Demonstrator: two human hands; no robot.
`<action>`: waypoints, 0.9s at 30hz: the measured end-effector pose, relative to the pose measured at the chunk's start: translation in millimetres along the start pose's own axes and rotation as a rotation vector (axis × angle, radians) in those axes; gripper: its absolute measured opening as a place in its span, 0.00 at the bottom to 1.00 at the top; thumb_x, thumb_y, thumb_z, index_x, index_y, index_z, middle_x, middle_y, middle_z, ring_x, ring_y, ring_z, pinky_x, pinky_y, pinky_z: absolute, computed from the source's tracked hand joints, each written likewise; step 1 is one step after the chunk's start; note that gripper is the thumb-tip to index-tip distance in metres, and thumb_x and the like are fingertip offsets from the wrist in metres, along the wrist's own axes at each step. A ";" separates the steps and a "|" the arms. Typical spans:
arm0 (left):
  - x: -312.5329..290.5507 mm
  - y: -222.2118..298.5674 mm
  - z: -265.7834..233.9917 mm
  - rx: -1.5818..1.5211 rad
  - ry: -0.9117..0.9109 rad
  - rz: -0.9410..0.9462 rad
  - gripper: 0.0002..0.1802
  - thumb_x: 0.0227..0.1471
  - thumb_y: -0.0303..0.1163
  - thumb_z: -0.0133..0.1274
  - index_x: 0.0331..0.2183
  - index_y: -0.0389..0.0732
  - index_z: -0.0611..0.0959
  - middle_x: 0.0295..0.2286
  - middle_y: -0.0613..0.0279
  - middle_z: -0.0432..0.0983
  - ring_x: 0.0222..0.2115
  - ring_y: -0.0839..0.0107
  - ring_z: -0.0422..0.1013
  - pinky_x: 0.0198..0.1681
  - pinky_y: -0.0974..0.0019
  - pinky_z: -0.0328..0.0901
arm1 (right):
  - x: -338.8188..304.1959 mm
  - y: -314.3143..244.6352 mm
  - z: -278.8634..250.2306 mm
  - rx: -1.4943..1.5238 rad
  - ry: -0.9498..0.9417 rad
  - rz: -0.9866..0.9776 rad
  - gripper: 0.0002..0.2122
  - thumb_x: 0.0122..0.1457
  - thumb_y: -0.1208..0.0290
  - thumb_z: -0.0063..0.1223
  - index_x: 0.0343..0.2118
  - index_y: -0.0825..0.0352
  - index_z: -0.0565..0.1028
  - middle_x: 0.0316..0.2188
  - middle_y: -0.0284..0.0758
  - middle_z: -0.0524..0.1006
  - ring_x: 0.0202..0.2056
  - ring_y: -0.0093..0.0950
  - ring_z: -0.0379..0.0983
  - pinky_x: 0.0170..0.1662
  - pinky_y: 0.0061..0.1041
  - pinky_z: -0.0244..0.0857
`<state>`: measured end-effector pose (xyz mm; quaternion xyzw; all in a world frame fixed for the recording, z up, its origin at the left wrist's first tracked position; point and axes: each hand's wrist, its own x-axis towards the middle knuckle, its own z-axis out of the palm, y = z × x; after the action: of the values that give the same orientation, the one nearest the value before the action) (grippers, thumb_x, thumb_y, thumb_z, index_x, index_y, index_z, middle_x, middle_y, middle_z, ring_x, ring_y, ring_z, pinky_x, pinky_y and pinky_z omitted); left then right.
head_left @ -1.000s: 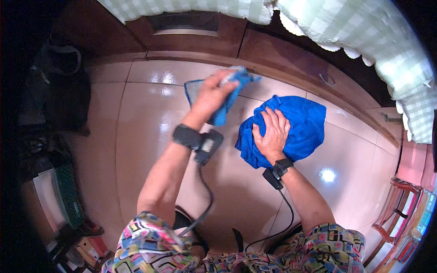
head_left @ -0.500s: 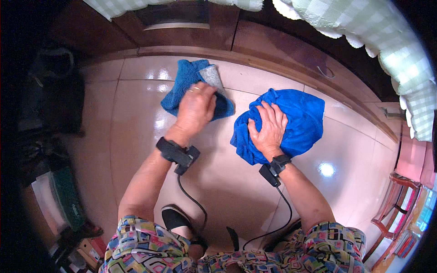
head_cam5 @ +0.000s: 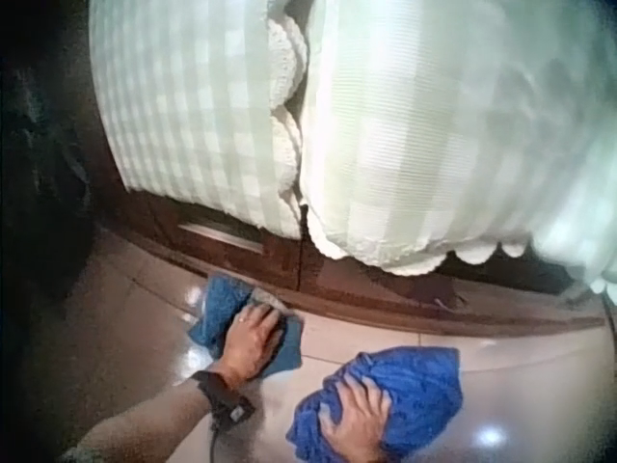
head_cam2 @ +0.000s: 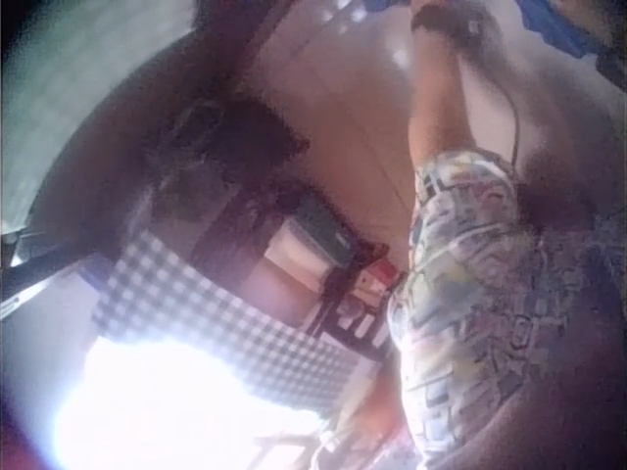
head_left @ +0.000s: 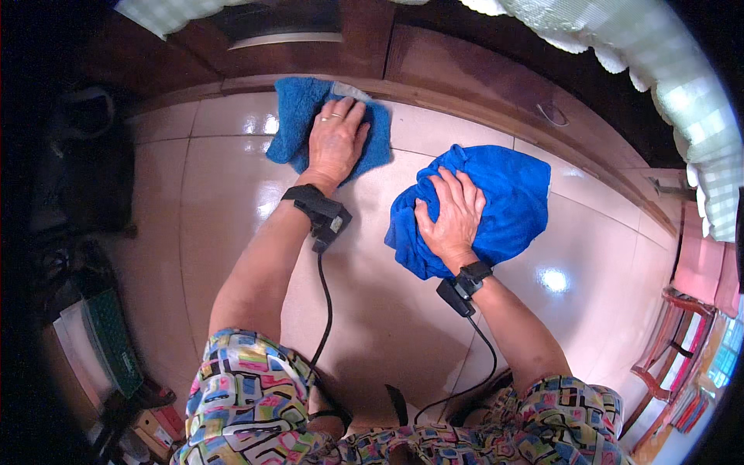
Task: Cleaning the floor using two cloths.
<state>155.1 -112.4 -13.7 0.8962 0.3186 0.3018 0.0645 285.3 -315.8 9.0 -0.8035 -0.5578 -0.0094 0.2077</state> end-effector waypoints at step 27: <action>18.6 37.3 10.6 0.158 -0.163 -0.188 0.12 0.50 0.37 0.51 0.37 0.44 0.77 0.35 0.55 0.71 0.38 0.54 0.68 0.38 0.56 0.68 | -2.8 -0.5 1.3 -0.003 -0.020 0.017 0.20 0.48 0.60 0.53 0.44 0.63 0.74 0.53 0.35 0.69 0.56 0.38 0.57 0.58 0.44 0.43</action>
<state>192.6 -129.6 -1.5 0.8862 0.4178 0.1945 0.0473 283.6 -317.8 7.3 -0.8087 -0.5528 -0.0006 0.2010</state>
